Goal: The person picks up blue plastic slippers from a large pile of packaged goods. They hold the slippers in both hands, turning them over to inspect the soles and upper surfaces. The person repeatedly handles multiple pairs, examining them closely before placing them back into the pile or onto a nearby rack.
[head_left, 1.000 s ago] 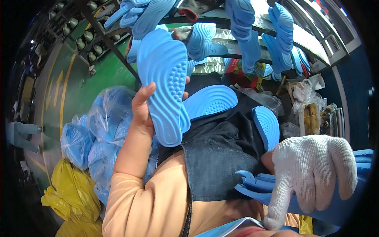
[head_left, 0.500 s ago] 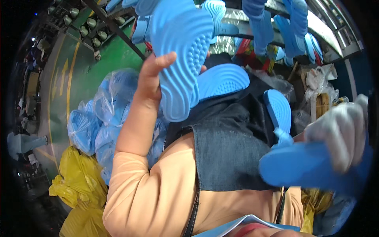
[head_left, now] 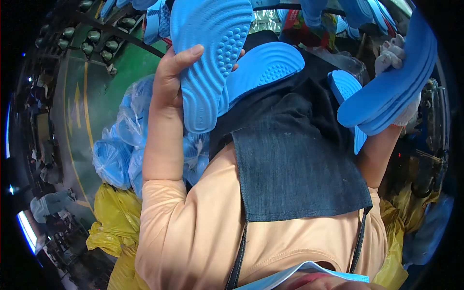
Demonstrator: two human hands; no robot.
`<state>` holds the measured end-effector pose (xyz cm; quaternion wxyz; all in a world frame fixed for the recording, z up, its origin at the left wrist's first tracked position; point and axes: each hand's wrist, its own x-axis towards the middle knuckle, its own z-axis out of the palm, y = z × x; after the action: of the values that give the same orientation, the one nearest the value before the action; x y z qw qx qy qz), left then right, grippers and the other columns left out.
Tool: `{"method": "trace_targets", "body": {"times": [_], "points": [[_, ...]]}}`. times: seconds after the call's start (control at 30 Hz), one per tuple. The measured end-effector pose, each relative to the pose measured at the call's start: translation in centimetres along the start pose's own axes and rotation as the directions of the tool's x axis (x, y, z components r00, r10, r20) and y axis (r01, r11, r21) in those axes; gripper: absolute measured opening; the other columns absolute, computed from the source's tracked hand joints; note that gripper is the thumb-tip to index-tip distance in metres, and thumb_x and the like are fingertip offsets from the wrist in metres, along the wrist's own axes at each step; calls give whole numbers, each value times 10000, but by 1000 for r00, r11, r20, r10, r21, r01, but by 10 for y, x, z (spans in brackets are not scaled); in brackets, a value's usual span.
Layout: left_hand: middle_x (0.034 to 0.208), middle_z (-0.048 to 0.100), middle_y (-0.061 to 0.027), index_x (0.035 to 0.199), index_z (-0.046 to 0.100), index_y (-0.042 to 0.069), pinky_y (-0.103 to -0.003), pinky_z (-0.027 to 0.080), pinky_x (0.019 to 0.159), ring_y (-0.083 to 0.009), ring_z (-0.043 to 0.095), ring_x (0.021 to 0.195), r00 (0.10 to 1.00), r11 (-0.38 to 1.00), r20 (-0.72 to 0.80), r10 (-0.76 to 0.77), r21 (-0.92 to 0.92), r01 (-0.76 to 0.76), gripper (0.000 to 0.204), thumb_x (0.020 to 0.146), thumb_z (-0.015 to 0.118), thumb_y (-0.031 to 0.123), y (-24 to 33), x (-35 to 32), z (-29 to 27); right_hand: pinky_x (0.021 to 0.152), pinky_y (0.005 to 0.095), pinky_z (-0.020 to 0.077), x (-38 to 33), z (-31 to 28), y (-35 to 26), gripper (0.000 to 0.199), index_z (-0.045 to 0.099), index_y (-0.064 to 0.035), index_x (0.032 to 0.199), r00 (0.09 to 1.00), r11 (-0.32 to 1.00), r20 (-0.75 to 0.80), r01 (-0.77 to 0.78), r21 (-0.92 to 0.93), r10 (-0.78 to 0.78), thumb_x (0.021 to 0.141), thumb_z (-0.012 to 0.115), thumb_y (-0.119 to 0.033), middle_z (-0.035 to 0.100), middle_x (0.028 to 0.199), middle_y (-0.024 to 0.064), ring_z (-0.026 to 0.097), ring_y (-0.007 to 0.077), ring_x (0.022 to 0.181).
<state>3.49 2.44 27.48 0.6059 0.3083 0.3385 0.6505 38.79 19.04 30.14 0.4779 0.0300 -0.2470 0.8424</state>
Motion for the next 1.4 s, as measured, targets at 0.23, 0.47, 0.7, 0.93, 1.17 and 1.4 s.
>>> {"method": "trace_targets", "body": {"times": [0.23, 0.47, 0.7, 0.93, 1.17, 1.4], "points": [[1153, 577, -329, 1281, 387, -186, -461, 566, 850, -428, 626, 1033, 987, 982, -41, -154, -115, 148, 647, 837, 621, 223, -13, 3, -5, 944, 462, 475, -10, -15, 10, 459, 515, 102, 1204, 995, 959, -90, 18, -282, -45, 1019, 340, -281, 609, 992, 191, 606, 294, 900], [1214, 547, -312, 1336, 351, -145, -493, 554, 856, -456, 598, 1073, 983, 976, -23, -180, -126, 176, 716, 834, 617, 293, -19, 8, -8, 944, 456, 482, -16, -23, 20, 408, 566, 41, 1168, 928, 954, -373, -101, -283, -13, 1019, 397, -299, 649, 1014, 185, 631, 285, 904], [1129, 597, -306, 1281, 423, -155, -464, 555, 852, -418, 639, 1007, 971, 967, -92, -222, -145, 208, 659, 829, 612, 285, -17, 9, -5, 845, 448, 547, -15, -18, 36, 399, 575, 0, 1191, 905, 954, -422, -168, -250, 48, 1017, 418, -323, 678, 1058, 154, 676, 277, 898], [1046, 661, -179, 1176, 545, -106, -353, 558, 791, -255, 683, 860, 948, 947, -210, -238, 167, 274, 445, 835, 642, 163, -8, 5, -3, 889, 391, 527, -19, -38, 28, 360, 558, 16, 1234, 886, 960, -459, -180, -216, 64, 988, 510, -242, 658, 1125, 150, 651, 263, 991], [1056, 643, -93, 1230, 538, -58, -301, 478, 845, -154, 602, 930, 893, 703, -154, -422, 566, 430, 563, 821, 696, 294, -42, 23, -17, 818, 511, 552, -19, -37, 30, 439, 555, -9, 1255, 840, 965, -543, -164, -207, 27, 1007, 428, -348, 672, 1094, 183, 686, 334, 890], [1117, 626, -98, 1267, 526, -43, -300, 466, 876, -164, 594, 971, 939, 556, 0, -344, 806, 203, 599, 803, 716, 285, -56, 28, 2, 845, 476, 549, -28, -50, 26, 413, 549, -17, 1265, 902, 980, -432, -101, -173, 17, 1010, 431, -320, 668, 1113, 163, 674, 303, 951]]}}
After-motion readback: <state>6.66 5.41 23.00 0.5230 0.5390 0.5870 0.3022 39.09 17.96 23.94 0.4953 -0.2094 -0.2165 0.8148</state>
